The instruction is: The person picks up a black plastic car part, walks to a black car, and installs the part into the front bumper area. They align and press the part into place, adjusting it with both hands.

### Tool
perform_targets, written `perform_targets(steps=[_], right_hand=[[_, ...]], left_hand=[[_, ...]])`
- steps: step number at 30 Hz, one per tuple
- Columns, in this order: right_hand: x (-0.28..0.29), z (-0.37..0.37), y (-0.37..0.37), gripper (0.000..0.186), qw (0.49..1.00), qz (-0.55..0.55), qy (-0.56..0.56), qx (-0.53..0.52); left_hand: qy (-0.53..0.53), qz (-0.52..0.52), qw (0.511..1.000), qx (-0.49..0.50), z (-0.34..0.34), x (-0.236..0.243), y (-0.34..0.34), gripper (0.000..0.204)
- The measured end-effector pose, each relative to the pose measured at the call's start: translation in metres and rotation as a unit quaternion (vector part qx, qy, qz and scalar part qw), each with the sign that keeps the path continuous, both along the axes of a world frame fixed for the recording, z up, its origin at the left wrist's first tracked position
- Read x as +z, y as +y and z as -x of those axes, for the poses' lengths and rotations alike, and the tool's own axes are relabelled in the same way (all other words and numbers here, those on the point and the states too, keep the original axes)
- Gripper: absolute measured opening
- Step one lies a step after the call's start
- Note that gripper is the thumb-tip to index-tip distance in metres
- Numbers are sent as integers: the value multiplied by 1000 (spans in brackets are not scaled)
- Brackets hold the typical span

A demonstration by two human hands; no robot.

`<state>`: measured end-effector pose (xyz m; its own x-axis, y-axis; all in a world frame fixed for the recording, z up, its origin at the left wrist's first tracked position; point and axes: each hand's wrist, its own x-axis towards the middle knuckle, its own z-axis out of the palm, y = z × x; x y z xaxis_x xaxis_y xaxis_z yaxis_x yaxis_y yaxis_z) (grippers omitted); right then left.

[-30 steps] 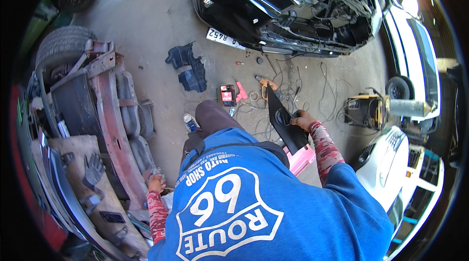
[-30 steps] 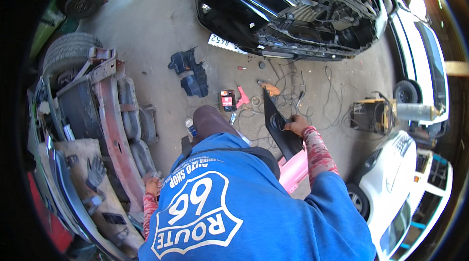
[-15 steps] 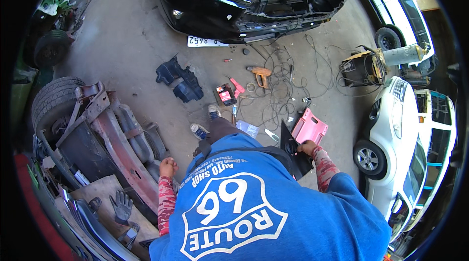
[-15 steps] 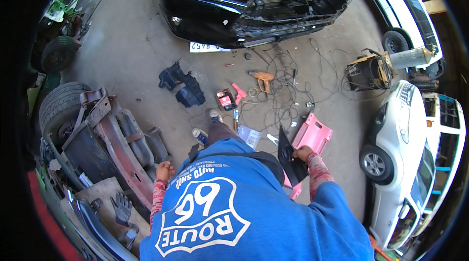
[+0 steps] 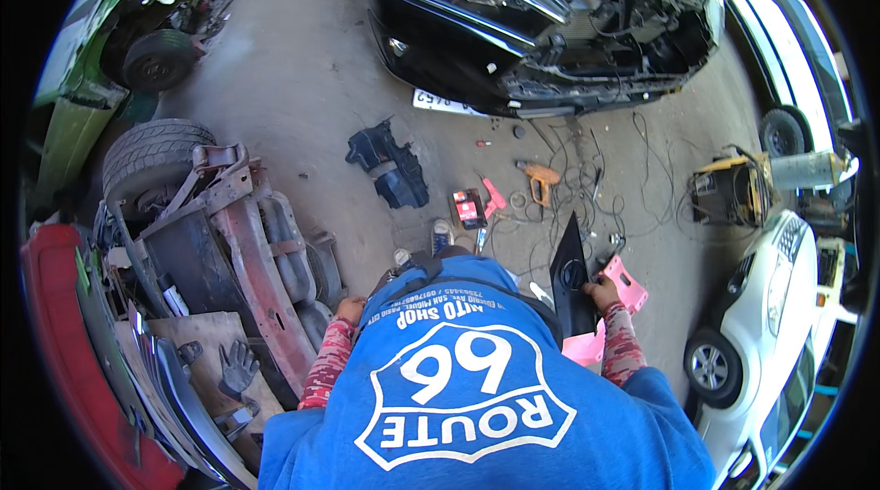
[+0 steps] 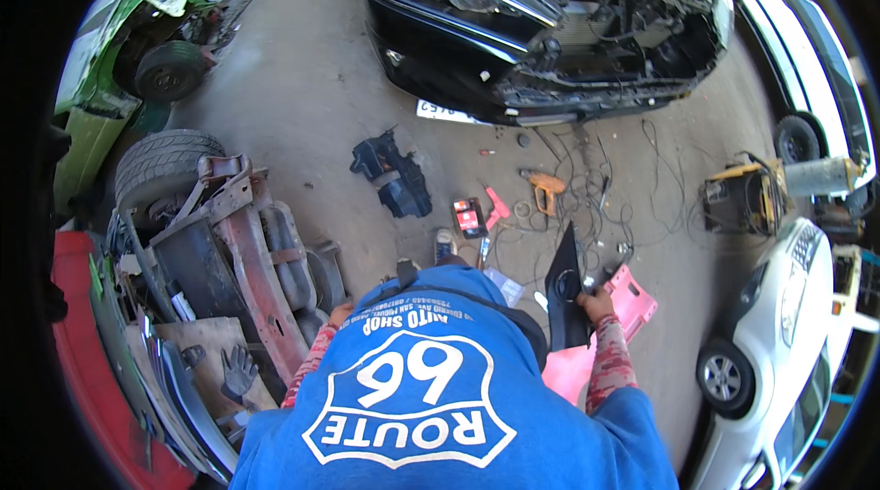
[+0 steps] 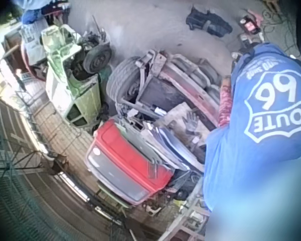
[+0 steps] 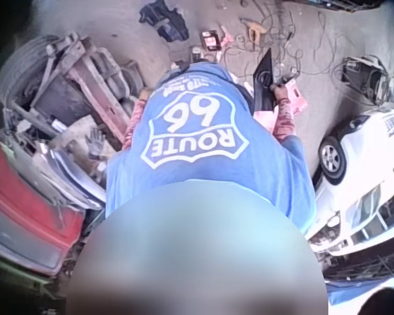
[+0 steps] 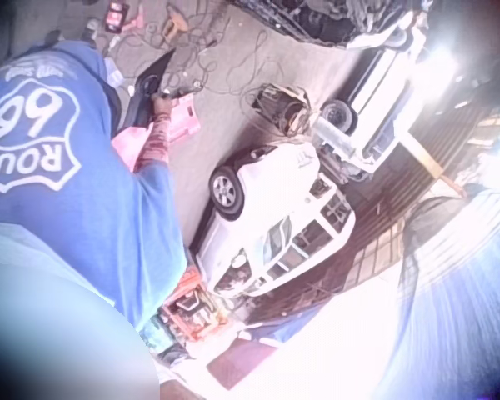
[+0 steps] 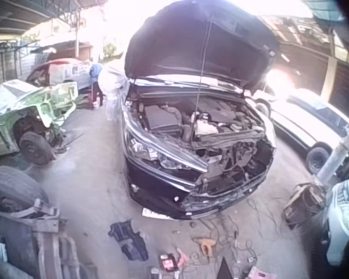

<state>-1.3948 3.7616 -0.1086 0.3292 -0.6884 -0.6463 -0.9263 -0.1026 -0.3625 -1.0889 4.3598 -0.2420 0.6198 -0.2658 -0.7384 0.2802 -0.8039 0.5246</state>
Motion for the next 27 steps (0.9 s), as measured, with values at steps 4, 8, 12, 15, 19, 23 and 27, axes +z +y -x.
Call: perform_targets(steps=[4, 8, 12, 15, 19, 23, 27], right_hand=[[-3, -11, 9, 71, 999, 39, 21, 2], [-3, -23, 17, 71, 1000, 13, -12, 15], [-14, -20, 37, 69, 999, -31, 21, -11], [-23, -13, 60, 87, 988, -70, 133, -41], [-15, -50, 77, 78, 980, -112, 164, 13], [32, -118, 89, 70, 983, -113, 146, 0], [85, -168, 122, 53, 976, -95, -30, -193]], left_hand=[[1, -14, 998, 56, -24, 0, -23, 26], [42, -3, 988, 150, -59, 13, -36, 28], [32, -13, 982, 185, -85, 14, -41, 32], [28, -37, 987, 152, -108, 7, -38, 37], [-12, -73, 989, 129, -178, 4, -27, 36], [-63, 9, 989, 131, -248, 6, -26, 37], [49, 108, 975, 186, -307, -12, -33, 32]])
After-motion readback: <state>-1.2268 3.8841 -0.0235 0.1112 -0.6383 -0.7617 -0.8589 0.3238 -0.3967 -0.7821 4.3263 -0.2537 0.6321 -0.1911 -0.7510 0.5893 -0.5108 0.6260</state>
